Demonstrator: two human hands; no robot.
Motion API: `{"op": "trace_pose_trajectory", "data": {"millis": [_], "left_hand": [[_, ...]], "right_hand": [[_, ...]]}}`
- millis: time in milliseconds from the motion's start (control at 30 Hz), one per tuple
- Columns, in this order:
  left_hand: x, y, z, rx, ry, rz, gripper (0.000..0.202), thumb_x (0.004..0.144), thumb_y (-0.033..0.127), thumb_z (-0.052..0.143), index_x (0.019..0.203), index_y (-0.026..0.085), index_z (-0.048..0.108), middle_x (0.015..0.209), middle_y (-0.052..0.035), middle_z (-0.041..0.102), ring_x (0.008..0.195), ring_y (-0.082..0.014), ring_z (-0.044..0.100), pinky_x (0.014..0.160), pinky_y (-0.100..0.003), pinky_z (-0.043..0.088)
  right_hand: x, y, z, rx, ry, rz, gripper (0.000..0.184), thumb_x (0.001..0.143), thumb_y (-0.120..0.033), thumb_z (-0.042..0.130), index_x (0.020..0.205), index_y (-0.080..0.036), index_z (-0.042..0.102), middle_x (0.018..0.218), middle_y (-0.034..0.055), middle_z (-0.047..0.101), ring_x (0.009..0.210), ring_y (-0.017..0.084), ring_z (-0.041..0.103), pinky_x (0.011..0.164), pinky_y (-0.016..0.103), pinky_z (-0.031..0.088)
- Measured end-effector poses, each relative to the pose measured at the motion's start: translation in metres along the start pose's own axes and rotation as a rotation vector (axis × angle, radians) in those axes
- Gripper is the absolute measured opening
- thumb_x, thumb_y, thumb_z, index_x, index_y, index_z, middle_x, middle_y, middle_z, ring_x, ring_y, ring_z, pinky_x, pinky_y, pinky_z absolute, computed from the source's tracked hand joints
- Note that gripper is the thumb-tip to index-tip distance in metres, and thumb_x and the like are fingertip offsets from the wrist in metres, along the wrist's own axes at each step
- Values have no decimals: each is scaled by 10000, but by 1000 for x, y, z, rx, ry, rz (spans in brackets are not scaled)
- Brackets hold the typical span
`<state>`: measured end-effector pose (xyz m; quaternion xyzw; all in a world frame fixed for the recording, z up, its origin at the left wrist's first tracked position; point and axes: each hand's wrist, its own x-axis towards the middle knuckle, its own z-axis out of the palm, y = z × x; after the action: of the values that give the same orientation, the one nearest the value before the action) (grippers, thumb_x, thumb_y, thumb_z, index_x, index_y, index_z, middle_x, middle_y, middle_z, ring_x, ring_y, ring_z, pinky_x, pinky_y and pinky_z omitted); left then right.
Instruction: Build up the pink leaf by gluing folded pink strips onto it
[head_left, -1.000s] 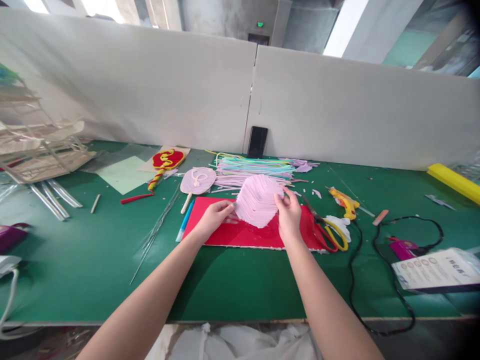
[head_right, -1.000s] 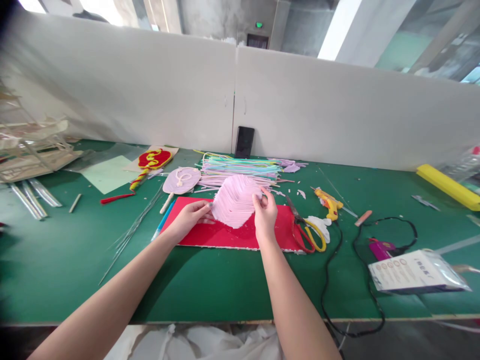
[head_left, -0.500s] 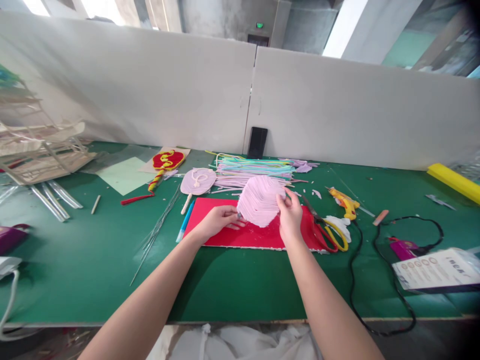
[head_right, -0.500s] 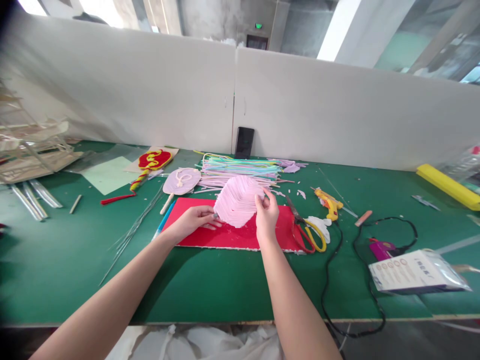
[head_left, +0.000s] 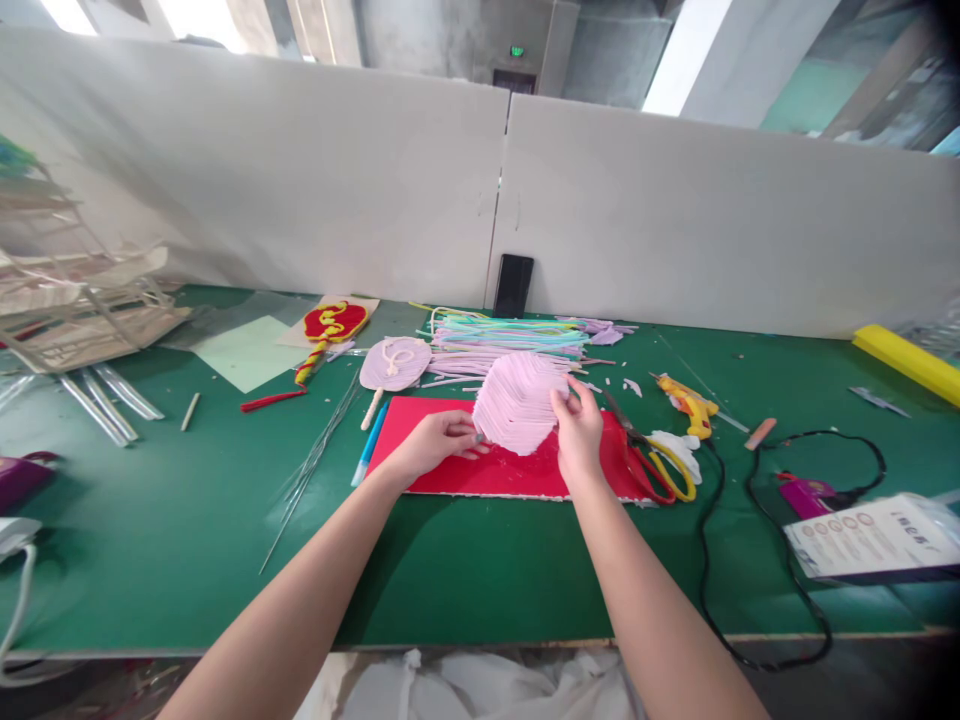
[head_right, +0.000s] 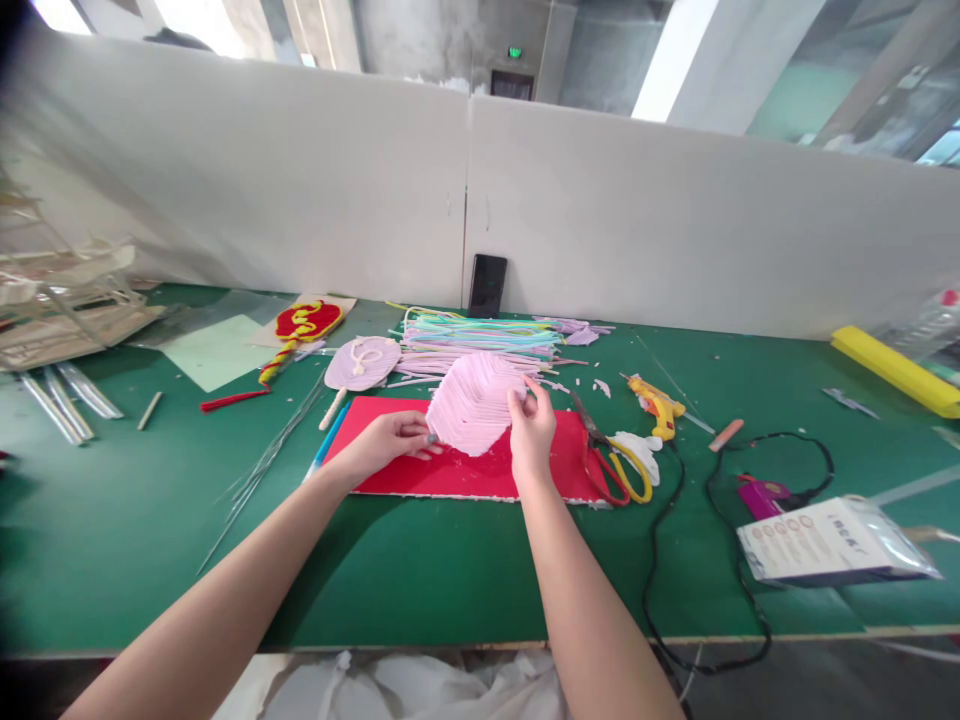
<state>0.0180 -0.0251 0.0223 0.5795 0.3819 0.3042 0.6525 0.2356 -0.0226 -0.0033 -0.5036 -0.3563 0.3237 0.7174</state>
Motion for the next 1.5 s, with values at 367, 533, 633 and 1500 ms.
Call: {"op": "trace_pose_trajectory", "data": {"millis": [367, 533, 633, 1500], "left_hand": [[-1, 3, 2, 9, 25, 24, 365, 684, 418, 727, 895, 138, 622, 848, -89, 722, 832, -225, 685, 763, -342, 538], [1, 2, 2, 38, 88, 26, 452, 646, 470, 738, 926, 128, 646, 898, -71, 714, 838, -220, 664, 759, -326, 527], [1, 2, 1, 126, 143, 47, 475, 662, 517, 708, 921, 122, 667, 907, -69, 720, 888, -260, 650, 759, -328, 510], [0, -1, 1, -146, 133, 75, 489, 674, 420, 747, 1050, 126, 640, 995, -99, 718, 932, -261, 657, 849, -376, 500]], "right_hand": [[-2, -3, 3, -23, -28, -6, 513, 707, -403, 674, 1160, -186, 564, 1062, 102, 673, 968, 199, 619, 883, 369, 466], [-7, -10, 8, 35, -133, 24, 541, 701, -375, 689, 1193, -213, 534, 946, 56, 700, 904, 187, 639, 866, 357, 473], [-12, -15, 11, 60, -242, 67, 598, 699, -353, 703, 1252, -247, 500, 904, 26, 709, 876, 179, 647, 855, 345, 476], [-23, -24, 15, 127, -488, 435, 353, 649, -405, 749, 925, -193, 690, 892, 34, 730, 838, 220, 669, 717, 334, 525]]}}
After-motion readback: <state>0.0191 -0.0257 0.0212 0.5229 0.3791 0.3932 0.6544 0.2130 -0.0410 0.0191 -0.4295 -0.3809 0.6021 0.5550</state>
